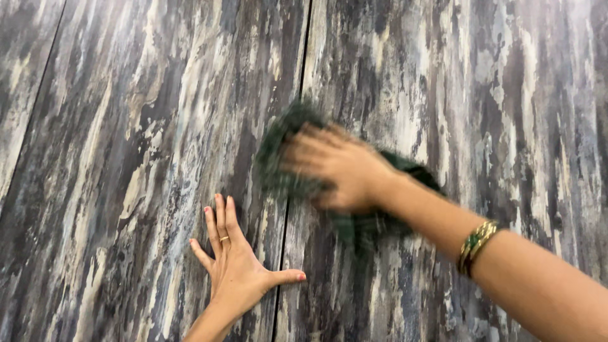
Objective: The person wipes the front surfaces of a wardrobe with a green cloth. They move the cloth across the patterned upper doors and the white lower panel, including around the metal handles, repeatedly covering the same areas.
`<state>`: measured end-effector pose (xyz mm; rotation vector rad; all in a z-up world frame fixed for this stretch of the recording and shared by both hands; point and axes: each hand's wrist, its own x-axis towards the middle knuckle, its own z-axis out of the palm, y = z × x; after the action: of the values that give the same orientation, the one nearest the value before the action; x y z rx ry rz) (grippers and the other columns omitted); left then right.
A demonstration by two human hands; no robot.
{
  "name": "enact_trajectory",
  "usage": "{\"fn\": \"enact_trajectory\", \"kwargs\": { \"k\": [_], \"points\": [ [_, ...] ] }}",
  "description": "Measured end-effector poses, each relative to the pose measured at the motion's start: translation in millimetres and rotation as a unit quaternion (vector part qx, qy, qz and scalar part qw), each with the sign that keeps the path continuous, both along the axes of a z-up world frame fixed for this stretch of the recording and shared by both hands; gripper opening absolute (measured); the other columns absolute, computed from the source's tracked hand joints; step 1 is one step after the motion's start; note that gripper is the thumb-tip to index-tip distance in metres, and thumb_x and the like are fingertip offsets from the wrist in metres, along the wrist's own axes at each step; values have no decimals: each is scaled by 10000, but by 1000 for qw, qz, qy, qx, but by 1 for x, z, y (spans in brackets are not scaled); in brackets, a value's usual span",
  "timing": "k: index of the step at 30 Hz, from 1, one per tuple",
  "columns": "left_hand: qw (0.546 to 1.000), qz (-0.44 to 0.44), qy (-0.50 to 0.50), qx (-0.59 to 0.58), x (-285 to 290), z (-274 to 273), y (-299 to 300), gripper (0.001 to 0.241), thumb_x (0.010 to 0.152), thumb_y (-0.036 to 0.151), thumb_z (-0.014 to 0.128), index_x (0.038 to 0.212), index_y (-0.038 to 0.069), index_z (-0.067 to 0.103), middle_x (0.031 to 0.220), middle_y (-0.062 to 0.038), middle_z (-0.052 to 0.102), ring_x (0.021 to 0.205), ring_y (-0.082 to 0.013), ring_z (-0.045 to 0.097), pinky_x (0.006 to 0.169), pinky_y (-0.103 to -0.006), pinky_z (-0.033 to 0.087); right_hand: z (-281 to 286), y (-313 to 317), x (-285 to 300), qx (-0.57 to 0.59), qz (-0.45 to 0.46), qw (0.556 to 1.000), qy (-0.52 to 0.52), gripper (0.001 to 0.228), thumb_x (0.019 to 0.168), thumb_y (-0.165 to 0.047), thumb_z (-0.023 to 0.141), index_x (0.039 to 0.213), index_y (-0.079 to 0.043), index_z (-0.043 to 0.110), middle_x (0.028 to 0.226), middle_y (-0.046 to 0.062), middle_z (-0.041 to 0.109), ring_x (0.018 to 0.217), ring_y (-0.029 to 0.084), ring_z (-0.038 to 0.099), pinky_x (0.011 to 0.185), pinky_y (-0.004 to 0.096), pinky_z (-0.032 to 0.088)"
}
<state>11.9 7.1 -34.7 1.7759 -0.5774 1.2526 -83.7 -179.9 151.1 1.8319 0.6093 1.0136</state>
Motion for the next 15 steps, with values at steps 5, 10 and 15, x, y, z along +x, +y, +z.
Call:
{"fn": "enact_trajectory", "kwargs": {
  "k": [5,10,15],
  "points": [
    [1000,-12,11,12,1,0,2,1794,249,733,927,1590,138,-106,1709,-86,-131,1560,-315,-183,1100,-726,-142,41,-2,-5,351,26,911,-216,785,1003,-623,424,1612,-178,207,1687,73,79,1548,283,16,1244,494,2],
    [1000,-6,-19,-5,4,-5,1,1751,289,726,928,1592,141,-85,1713,-80,-88,1539,-299,-141,1119,-723,-124,-58,26,-6,26,-25,999,1,806,895,-582,547,1568,-242,261,1666,87,125,1543,298,49,1225,540,8],
    [999,-32,-2,-20,3,-5,1,1786,218,704,936,1601,192,-72,1719,-54,-74,1534,-282,-137,1123,-718,-120,-58,-10,-17,-72,46,989,121,845,838,-530,612,1573,-251,303,1677,64,196,1556,271,112,1248,526,35]
  ]
}}
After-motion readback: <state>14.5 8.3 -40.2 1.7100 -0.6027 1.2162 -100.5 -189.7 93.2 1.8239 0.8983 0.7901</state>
